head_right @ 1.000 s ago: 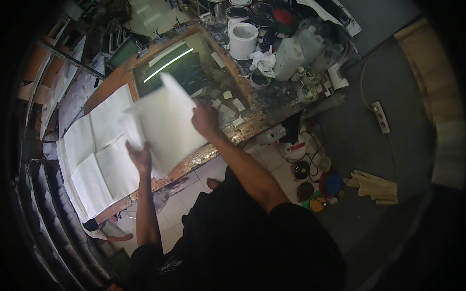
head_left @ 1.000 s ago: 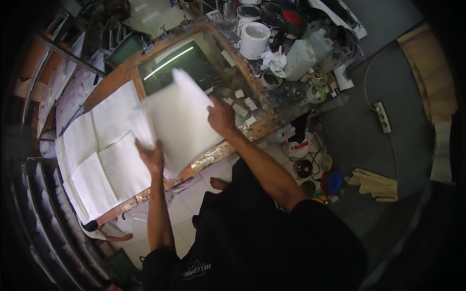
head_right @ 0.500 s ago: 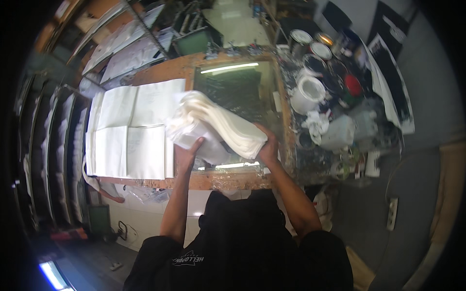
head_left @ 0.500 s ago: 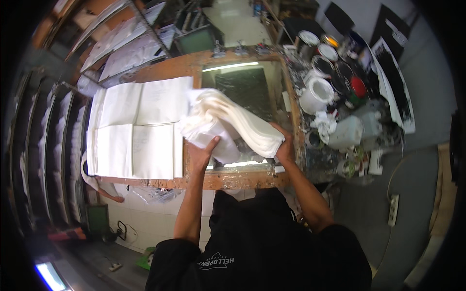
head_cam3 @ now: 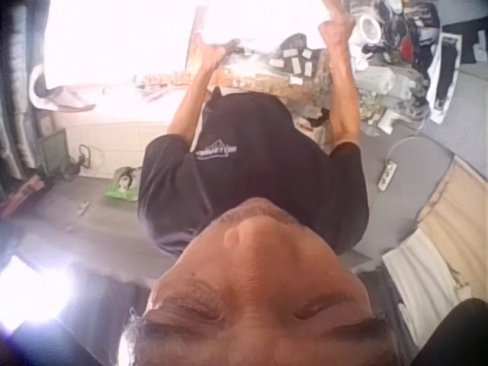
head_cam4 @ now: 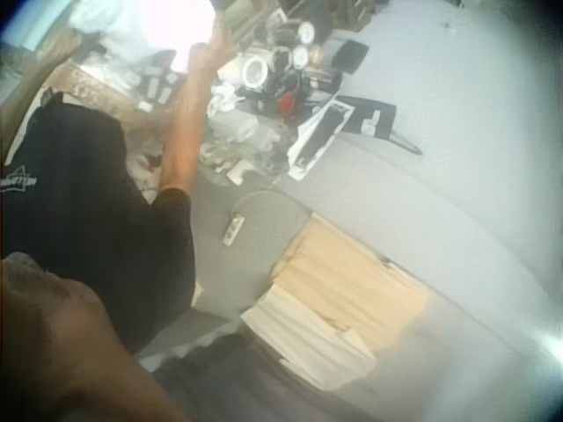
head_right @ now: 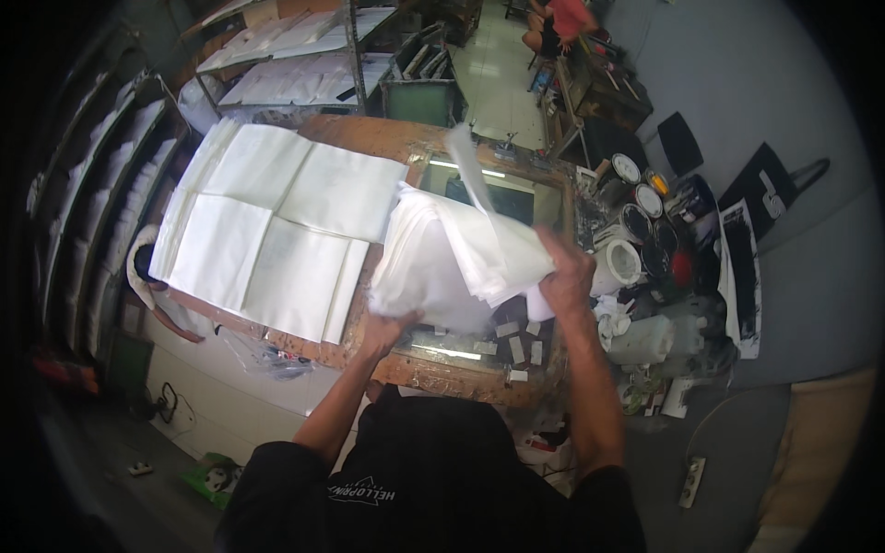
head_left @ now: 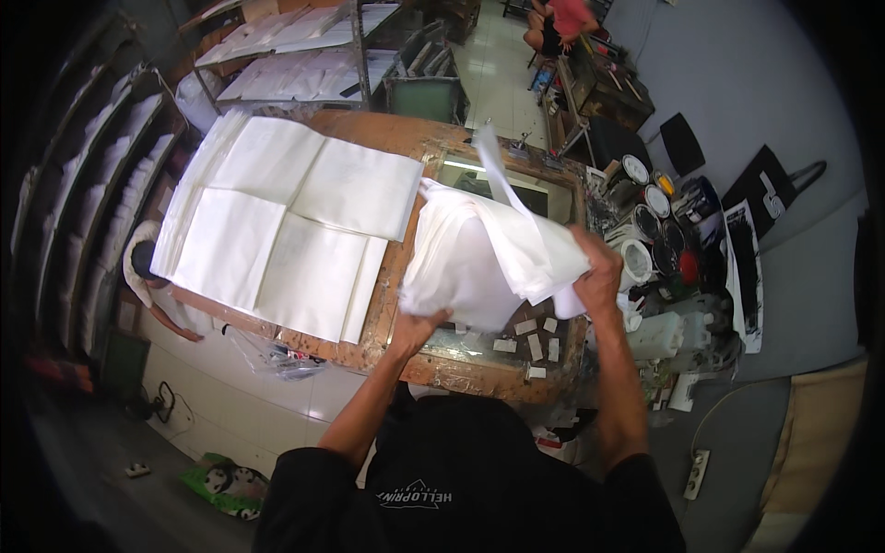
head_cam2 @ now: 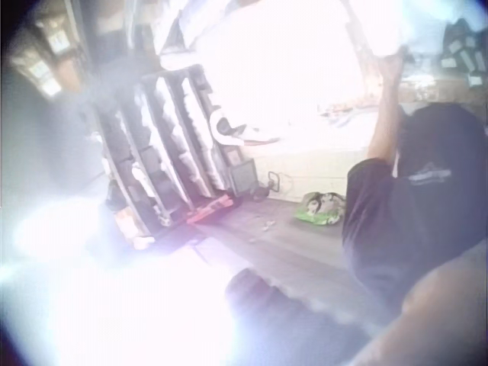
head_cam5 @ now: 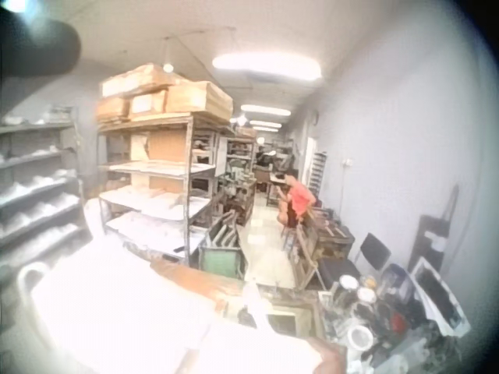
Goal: The person repeatedly folds white fabric pieces on a wooden table, aligns edges, and stacks them. The person also moves to a nearby shelf to retrieve more fabric and returns to continue folding.
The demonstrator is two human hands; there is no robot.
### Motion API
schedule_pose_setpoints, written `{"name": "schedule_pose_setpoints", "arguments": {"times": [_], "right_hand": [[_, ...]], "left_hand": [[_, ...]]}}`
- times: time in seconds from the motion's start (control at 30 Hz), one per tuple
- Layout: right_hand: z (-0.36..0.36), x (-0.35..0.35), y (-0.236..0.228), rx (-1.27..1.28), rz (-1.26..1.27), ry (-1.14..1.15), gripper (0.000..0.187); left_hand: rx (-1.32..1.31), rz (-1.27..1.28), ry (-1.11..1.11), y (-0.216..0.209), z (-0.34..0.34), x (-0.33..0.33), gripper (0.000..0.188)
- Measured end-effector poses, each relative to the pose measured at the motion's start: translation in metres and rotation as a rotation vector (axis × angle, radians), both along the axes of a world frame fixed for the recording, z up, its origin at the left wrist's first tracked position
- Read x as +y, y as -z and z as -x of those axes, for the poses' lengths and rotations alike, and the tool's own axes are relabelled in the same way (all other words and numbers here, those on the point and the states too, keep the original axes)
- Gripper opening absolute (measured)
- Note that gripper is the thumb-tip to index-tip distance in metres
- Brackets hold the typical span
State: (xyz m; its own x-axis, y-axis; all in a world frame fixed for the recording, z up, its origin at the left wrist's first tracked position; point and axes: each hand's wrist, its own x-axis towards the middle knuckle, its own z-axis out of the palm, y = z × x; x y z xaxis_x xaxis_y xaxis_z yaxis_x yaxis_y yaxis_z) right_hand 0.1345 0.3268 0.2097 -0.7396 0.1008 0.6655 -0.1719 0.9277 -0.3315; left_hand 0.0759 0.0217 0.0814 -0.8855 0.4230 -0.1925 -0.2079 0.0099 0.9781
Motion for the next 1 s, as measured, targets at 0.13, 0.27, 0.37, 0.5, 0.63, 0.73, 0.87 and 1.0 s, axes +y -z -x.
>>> {"name": "schedule_pose_setpoints", "arguments": {"times": [0.13,0.27,0.37,0.5,0.63,0.73,0.87,1.0], "right_hand": [[0.04,-0.02,-0.1,-0.044,-0.124,-0.249,0.039],[0.063,-0.059,-0.163,-0.135,-0.209,-0.259,0.04],[0.076,-0.054,-0.191,-0.137,-0.264,-0.211,0.041],[0.09,-0.061,-0.231,-0.158,-0.231,-0.147,0.037],[0.125,-0.091,-0.234,-0.084,-0.313,-0.128,0.034],[0.159,-0.096,-0.216,-0.021,-0.409,-0.046,0.034],[0.155,-0.079,-0.216,0.017,-0.422,0.123,0.032],[0.154,-0.096,-0.231,0.055,-0.322,0.15,0.029]], "left_hand": [[-0.093,0.218,0.555,0.018,-0.001,-0.064,0.086],[0.081,0.172,0.153,0.026,0.024,-0.105,0.068],[0.19,-0.015,-0.301,-0.011,0.053,-0.113,0.062],[0.337,-0.166,-0.79,-0.057,0.082,-0.099,0.071],[0.66,-0.037,-1.101,-0.067,0.067,0.006,0.081],[0.671,-0.12,-0.687,-0.084,0.011,0.074,0.086],[0.678,-0.049,-0.359,-0.096,-0.007,0.089,0.094],[0.766,0.208,-0.168,-0.104,0.008,0.115,0.093]]}}
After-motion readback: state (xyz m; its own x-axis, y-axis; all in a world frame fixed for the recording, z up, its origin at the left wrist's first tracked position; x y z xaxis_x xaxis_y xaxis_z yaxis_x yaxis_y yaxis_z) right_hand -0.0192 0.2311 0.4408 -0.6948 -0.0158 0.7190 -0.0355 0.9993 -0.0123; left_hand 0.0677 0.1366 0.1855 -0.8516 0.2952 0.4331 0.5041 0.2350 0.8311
